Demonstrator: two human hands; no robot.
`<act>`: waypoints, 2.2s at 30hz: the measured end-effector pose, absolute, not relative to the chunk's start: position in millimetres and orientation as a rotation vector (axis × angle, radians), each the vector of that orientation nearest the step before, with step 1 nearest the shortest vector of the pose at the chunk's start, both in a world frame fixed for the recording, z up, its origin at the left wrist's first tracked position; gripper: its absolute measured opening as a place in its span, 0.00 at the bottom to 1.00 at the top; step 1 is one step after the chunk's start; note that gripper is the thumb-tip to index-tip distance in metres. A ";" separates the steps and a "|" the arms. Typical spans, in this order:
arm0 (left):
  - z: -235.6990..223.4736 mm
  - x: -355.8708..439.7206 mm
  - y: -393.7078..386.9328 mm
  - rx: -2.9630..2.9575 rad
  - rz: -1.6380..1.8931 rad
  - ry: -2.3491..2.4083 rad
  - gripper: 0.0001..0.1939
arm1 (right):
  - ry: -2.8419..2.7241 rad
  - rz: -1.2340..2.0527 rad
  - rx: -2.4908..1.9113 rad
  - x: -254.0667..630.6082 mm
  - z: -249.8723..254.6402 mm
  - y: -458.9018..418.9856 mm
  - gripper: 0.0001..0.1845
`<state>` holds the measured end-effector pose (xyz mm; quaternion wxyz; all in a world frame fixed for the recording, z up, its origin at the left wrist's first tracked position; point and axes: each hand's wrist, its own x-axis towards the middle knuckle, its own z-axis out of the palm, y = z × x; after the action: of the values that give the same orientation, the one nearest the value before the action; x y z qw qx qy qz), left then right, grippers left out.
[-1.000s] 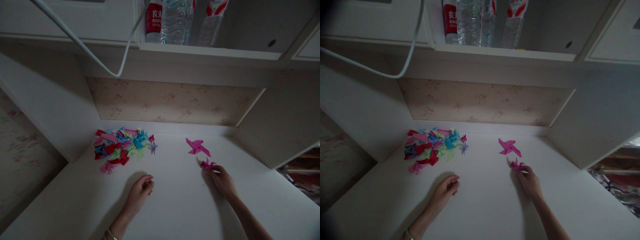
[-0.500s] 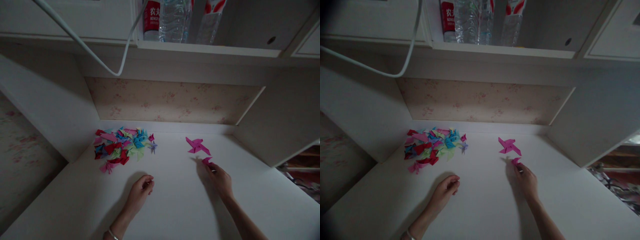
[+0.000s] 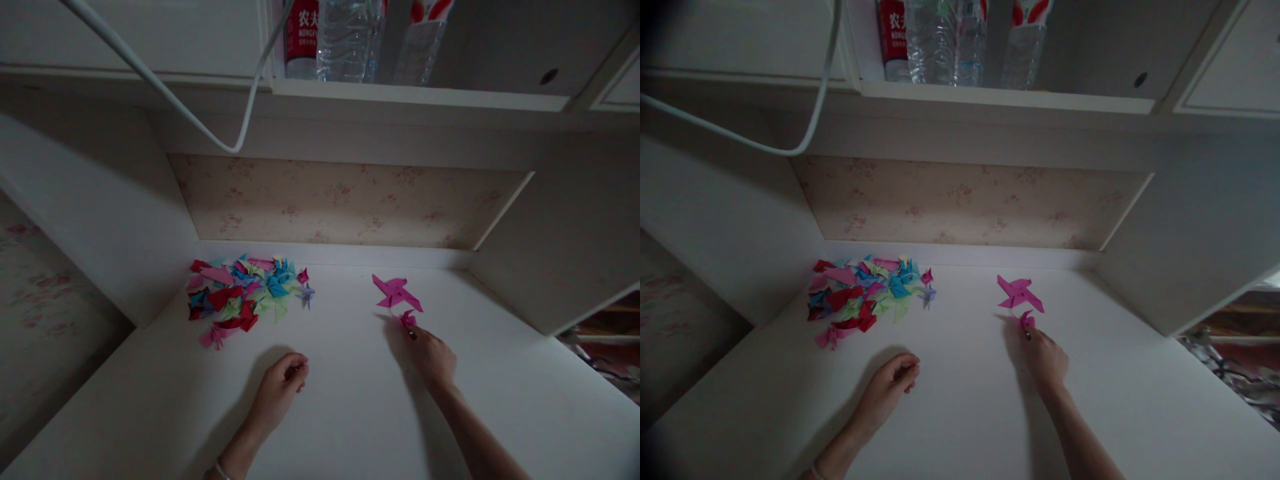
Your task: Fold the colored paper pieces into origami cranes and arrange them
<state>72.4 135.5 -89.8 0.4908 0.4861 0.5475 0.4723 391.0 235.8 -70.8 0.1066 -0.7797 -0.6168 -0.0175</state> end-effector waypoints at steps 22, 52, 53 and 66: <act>-87.4 72.3 134.2 1.249 1.089 1.354 0.14 | -1.883 0.031 -2.260 394.3 -73.5 231.2 0.27; -85.4 73.9 133.7 1.242 1.099 1.348 0.15 | -1.632 0.753 -1.733 434.5 -74.7 260.1 0.30; -85.3 73.7 133.6 1.242 1.100 1.350 0.15 | -1.660 0.783 -1.711 436.3 -71.4 260.8 0.30; -88.7 73.2 134.6 1.221 1.108 1.360 0.16 | -1.895 0.553 -1.727 447.2 -60.0 295.7 0.19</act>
<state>73.2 134.6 -88.7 0.4812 0.5008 0.5578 0.4544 447.2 295.7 -60.0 0.2565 -0.6363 -0.6983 0.2040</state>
